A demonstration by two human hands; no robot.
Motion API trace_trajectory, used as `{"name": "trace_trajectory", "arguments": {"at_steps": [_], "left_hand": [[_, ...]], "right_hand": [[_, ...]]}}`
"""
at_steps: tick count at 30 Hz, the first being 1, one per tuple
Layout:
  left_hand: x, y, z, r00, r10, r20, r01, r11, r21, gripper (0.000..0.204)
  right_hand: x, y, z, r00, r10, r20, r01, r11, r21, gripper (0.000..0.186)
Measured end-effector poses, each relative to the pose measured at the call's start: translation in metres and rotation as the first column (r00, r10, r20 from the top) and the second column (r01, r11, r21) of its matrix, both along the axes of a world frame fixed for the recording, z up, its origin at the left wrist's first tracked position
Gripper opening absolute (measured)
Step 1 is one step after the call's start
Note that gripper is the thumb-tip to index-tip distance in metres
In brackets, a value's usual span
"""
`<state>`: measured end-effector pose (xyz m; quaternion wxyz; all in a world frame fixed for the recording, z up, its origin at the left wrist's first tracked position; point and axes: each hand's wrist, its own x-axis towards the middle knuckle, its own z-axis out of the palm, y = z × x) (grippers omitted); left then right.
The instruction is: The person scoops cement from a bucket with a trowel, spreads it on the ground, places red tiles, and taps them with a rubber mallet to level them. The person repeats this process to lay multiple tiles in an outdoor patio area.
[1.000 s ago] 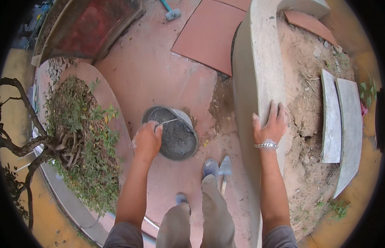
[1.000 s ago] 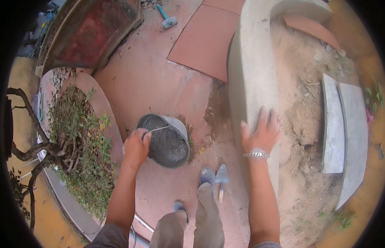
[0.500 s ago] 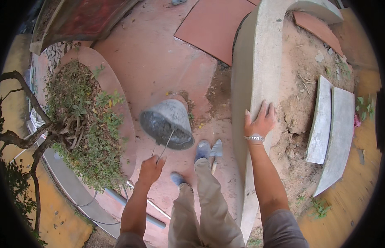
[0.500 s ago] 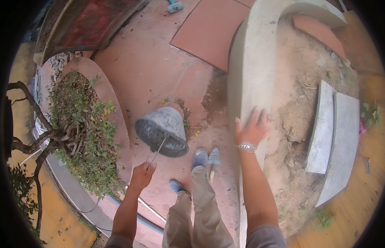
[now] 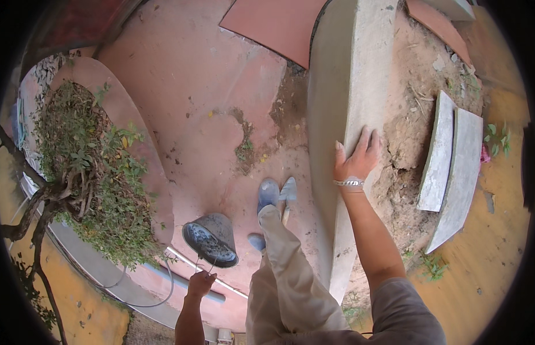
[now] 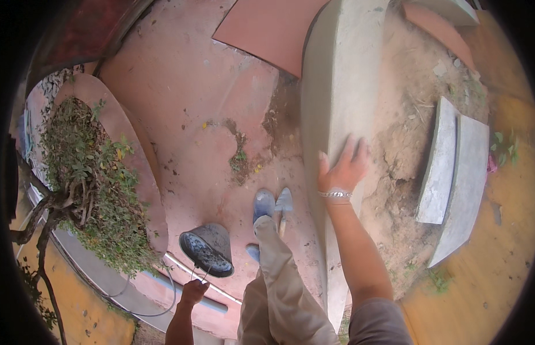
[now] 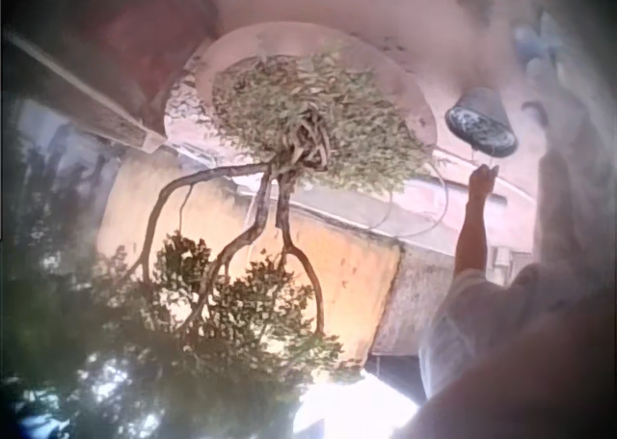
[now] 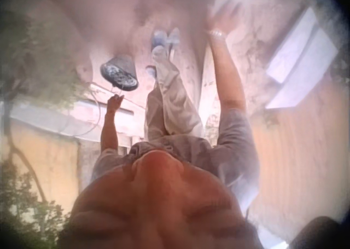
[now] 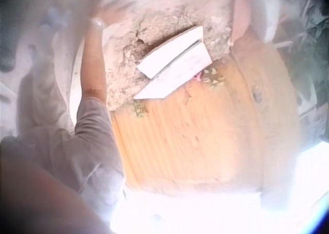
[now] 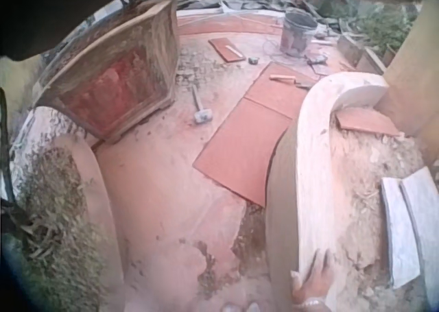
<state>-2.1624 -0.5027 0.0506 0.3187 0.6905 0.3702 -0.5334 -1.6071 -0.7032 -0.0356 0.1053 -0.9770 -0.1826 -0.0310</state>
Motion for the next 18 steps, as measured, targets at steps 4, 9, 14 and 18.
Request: {"name": "trace_trajectory", "arguments": {"at_steps": [4, 9, 14, 18], "left_hand": [[-0.056, -0.004, -0.043, 0.919, -0.259, -0.296, 0.199, 0.956, -0.217, 0.057], [-0.053, 0.037, -0.058, 0.864, -0.257, -0.432, 0.158, 0.955, -0.252, 0.069], [0.14, 0.1, -0.054, 0.998, 0.03, 0.056, -0.024, 0.993, -0.113, 0.058], [0.322, 0.155, -0.037, 0.807, 0.13, 0.576, -0.168, 0.986, 0.014, 0.036]], "right_hand": [[0.001, 0.001, -0.003, 1.0, -0.002, 0.002, 0.002, 1.0, -0.02, 0.083], [0.001, 0.001, -0.003, 1.0, -0.004, 0.021, 0.004, 1.0, -0.019, 0.083], [0.003, 0.007, 0.003, 0.998, -0.057, -0.008, 0.057, 0.998, -0.02, 0.084], [0.006, 0.01, 0.01, 0.997, -0.076, -0.017, 0.076, 0.997, 0.003, 0.083]]}}
